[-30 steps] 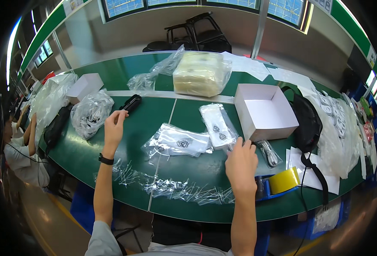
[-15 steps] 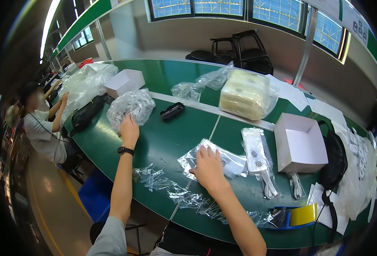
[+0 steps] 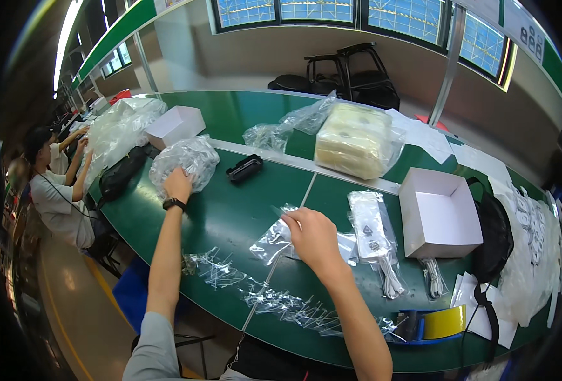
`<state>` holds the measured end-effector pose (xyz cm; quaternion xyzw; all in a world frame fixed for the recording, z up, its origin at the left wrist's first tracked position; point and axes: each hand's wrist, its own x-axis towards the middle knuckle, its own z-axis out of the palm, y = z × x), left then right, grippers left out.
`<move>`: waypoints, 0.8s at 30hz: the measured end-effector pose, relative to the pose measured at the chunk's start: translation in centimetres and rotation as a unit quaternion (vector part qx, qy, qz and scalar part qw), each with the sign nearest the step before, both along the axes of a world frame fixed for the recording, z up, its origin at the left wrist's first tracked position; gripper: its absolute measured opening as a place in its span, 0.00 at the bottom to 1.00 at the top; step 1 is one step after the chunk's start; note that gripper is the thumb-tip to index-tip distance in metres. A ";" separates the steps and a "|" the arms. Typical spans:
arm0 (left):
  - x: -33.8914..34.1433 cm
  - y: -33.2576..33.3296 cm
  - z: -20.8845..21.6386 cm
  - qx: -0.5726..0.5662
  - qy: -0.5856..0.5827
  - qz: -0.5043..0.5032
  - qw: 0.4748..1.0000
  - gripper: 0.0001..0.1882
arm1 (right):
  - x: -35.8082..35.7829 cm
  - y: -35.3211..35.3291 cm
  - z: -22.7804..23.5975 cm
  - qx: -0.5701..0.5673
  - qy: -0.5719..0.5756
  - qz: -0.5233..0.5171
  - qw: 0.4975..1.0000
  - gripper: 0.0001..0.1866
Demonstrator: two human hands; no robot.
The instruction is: Picking up white cables, inspecting them, and placing them into individual plastic bags at a workstation.
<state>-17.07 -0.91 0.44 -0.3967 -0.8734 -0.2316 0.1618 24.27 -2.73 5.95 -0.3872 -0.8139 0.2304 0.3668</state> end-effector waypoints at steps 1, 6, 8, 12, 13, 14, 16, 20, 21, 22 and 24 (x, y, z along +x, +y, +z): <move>-0.4 0.1 0.3 -0.027 0.010 -0.023 0.999 0.19 | 0.0 0.1 0.0 -0.002 0.008 0.005 1.000 0.10; -0.6 0.6 1.8 -0.021 0.027 -0.019 0.999 0.24 | 0.7 0.1 1.3 0.002 0.041 -0.008 0.999 0.10; -0.3 -0.2 2.4 0.050 -0.028 -0.042 0.997 0.22 | 0.9 0.3 1.4 0.019 0.057 -0.013 0.998 0.10; 0.3 -2.5 3.2 0.346 -0.148 -0.188 0.907 0.14 | 0.6 0.8 1.5 0.006 0.089 -0.016 0.996 0.11; 0.3 -3.4 3.4 0.450 -0.176 -0.246 0.841 0.13 | 0.5 0.7 1.9 -0.049 0.099 -0.013 0.994 0.13; 2.6 -3.6 4.6 0.479 -0.350 -0.217 0.775 0.14 | 1.4 0.8 2.3 -0.100 0.104 -0.028 0.989 0.15; 2.8 -5.4 5.3 0.480 -0.513 -0.261 0.662 0.14 | 1.6 1.6 1.5 -0.179 0.211 0.003 0.961 0.18; 4.5 -8.3 5.0 0.538 -0.556 -0.228 0.591 0.14 | 2.8 2.0 2.9 -0.378 0.358 0.022 0.854 0.24; 4.7 -9.0 4.8 0.591 -0.449 -0.175 0.647 0.15 | 2.8 2.2 3.0 -0.379 0.360 0.025 0.852 0.24; 4.1 -10.1 4.0 0.591 -0.446 -0.176 0.649 0.15 | 2.8 2.3 3.0 -0.442 0.420 0.066 0.790 0.24; 4.2 -11.6 4.3 0.595 -0.371 -0.279 0.656 0.17 | 2.9 2.1 3.5 -0.509 0.475 0.105 0.710 0.23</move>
